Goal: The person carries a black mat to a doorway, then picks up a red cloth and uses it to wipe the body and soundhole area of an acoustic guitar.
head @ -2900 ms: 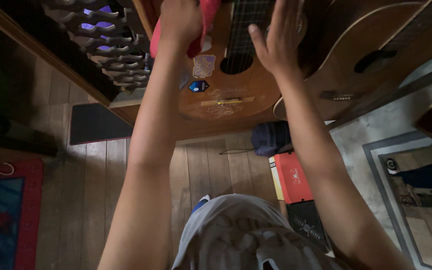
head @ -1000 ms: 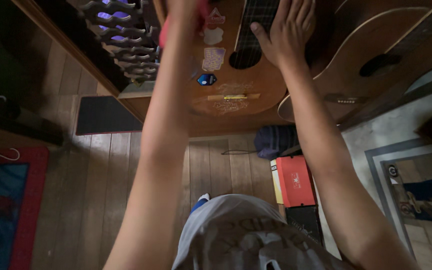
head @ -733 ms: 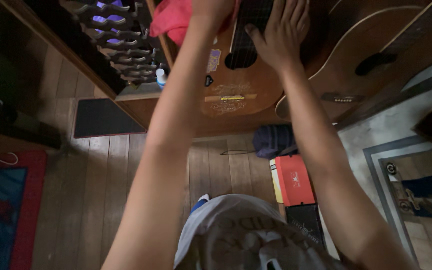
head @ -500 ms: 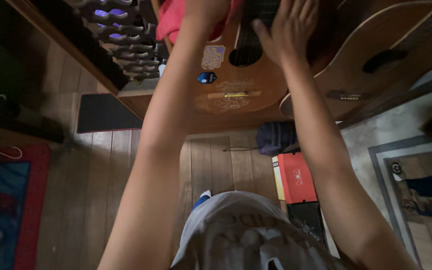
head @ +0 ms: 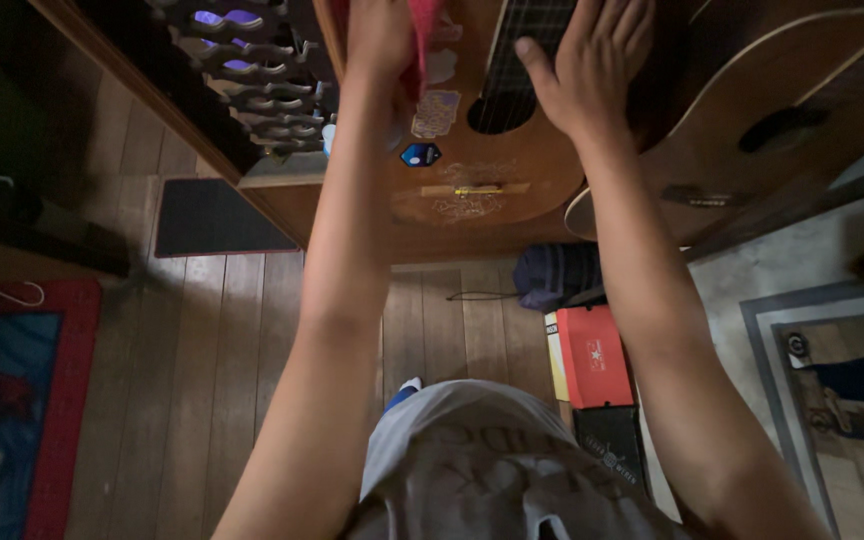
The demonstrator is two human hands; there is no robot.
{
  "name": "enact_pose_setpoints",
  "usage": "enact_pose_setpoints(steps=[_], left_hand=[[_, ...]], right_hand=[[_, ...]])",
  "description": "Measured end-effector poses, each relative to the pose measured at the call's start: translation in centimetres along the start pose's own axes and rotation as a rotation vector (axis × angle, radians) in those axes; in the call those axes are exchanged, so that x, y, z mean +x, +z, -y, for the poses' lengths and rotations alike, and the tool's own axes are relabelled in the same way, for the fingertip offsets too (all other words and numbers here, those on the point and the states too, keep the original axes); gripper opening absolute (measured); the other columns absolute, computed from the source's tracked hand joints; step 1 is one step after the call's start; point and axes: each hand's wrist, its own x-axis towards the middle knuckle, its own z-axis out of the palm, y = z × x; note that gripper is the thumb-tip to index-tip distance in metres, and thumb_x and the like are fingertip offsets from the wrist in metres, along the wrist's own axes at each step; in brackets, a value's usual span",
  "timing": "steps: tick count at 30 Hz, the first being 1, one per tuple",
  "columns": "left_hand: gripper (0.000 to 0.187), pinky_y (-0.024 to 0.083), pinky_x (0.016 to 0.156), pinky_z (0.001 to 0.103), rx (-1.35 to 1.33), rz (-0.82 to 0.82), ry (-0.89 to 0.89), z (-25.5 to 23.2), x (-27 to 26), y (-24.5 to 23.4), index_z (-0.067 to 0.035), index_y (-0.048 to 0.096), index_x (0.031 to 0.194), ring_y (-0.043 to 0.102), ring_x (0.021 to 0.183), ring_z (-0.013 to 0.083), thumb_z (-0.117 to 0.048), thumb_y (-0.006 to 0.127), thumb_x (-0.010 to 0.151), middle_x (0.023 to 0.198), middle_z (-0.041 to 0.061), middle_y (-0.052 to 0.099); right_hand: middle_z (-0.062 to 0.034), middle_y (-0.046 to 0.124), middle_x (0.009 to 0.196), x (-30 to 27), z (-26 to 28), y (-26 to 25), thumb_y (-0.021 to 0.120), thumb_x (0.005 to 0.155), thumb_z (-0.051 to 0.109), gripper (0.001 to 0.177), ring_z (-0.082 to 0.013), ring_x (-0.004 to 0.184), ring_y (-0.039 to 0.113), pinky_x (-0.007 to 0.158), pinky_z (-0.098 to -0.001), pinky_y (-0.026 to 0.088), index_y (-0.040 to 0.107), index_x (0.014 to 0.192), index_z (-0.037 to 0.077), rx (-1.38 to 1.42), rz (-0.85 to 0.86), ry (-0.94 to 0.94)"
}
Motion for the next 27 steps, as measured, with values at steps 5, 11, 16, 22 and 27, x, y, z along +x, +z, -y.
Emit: enact_pose_setpoints(steps=[5,11,16,22,27], left_hand=[[0.032,0.062,0.077,0.038,-0.202,-0.044,-0.038,2.9,-1.4,-0.4,0.002,0.064,0.118,0.076,0.091,0.0277,-0.023,0.052,0.103,0.104,0.017,0.073],[0.037,0.059,0.064,0.034,-0.264,-0.091,-0.093,8.8,-2.3,-0.3,0.003,0.063,0.124,0.07,0.079,0.0207,-0.023,0.064,0.097,0.104,0.016,0.069],[0.036,0.059,0.071,0.037,-0.369,-0.033,-0.003,14.2,-2.9,0.5,0.003,0.061,0.122,0.072,0.08,0.0234,-0.028,0.066,0.104,0.096,0.015,0.072],[0.042,0.05,0.096,0.037,-0.439,-0.181,-0.017,10.3,-6.4,1.2,0.0,0.059,0.13,0.063,0.107,0.0274,-0.036,0.053,0.107,0.115,0.016,0.064],[0.048,0.04,0.121,0.036,-0.287,-0.303,0.044,4.0,-9.3,1.9,-0.004,0.054,0.142,0.057,0.131,0.0302,-0.041,0.036,0.117,0.137,0.017,0.059]], right_hand=[[-0.0362,0.006,0.172,0.2,-0.4,0.8,0.032,0.106,0.083,0.11,-0.0563,0.159,0.003,0.129,-0.0718,0.003,0.006,0.168,-0.003,0.013,-0.042,-0.033],[-0.039,0.006,0.17,0.1,-0.4,1.5,0.029,0.108,0.084,0.109,-0.0604,0.156,0.002,0.128,-0.0725,0.004,0.008,0.167,-0.005,-0.012,-0.061,-0.051],[-0.0408,0.009,0.167,0.2,-0.1,1.1,0.029,0.107,0.083,0.108,-0.0624,0.153,0.004,0.124,-0.0731,0.004,0.012,0.164,-0.007,0.013,-0.036,-0.024],[-0.0426,0.011,0.166,0.1,-0.1,1.1,0.026,0.11,0.08,0.105,-0.0629,0.153,0.005,0.126,-0.0726,0.004,0.014,0.163,-0.01,-0.002,-0.067,-0.052],[-0.0445,0.009,0.166,0.1,-0.2,1.2,0.024,0.109,0.08,0.108,-0.0648,0.152,0.003,0.125,-0.0731,0.002,0.011,0.163,-0.012,-0.038,-0.054,-0.05]])
